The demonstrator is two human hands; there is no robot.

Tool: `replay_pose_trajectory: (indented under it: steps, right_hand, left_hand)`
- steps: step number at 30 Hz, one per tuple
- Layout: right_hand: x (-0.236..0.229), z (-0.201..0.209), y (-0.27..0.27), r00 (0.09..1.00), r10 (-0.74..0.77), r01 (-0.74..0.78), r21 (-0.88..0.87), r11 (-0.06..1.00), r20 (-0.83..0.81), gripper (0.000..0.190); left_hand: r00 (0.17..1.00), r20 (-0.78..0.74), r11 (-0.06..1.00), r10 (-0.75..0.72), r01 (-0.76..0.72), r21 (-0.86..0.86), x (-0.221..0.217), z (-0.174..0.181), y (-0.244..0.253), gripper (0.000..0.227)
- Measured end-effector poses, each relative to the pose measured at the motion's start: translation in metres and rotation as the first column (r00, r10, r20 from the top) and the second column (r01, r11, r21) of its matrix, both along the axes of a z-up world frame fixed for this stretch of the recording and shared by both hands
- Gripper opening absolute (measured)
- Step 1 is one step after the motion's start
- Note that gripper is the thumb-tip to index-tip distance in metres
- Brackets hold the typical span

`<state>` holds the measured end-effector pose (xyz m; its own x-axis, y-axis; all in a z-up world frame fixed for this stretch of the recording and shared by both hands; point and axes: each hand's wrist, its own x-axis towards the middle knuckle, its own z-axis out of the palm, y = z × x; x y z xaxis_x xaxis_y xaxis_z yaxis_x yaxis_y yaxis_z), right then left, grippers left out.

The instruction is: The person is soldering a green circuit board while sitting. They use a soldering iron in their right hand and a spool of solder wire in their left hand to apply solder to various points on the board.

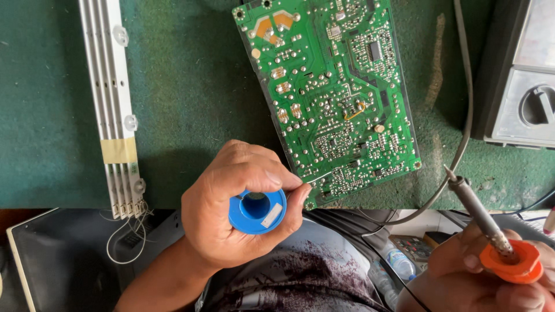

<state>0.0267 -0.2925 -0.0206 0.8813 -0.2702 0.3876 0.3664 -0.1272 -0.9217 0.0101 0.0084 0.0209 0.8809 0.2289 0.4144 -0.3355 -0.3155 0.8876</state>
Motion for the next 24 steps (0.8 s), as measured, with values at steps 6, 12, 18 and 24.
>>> replay_pose_trajectory:
  steps: [6, 12, 18, 24]
  right_hand:
    - [0.001, -0.005, -0.007, 0.999, 0.026, -0.026, -0.008, 1.000, -0.035, 0.037]
    - [-0.008, 0.006, -0.014, 0.968, 0.099, -0.024, 0.309, 0.951, -0.230, 0.093]
    - [-0.014, 0.019, -0.006, 0.914, 0.361, -0.291, 0.324, 0.900, -0.183, 0.004]
    - [-0.004, 0.001, -0.009, 0.965, 0.203, -0.149, 0.292, 0.945, -0.165, 0.134]
  left_hand:
    - [1.000, -0.006, 0.999, -0.006, 0.007, 0.043, 0.001, 0.001, 0.001, 0.047]
    - [1.000, -0.004, 0.998, -0.004, 0.004, 0.059, 0.000, -0.001, 0.001, 0.050]
    - [1.000, 0.002, 0.998, -0.006, 0.006, 0.055, 0.000, -0.001, 0.001, 0.053]
    - [1.000, 0.011, 0.999, 0.015, -0.015, 0.045, 0.000, 0.000, 0.000, 0.052]
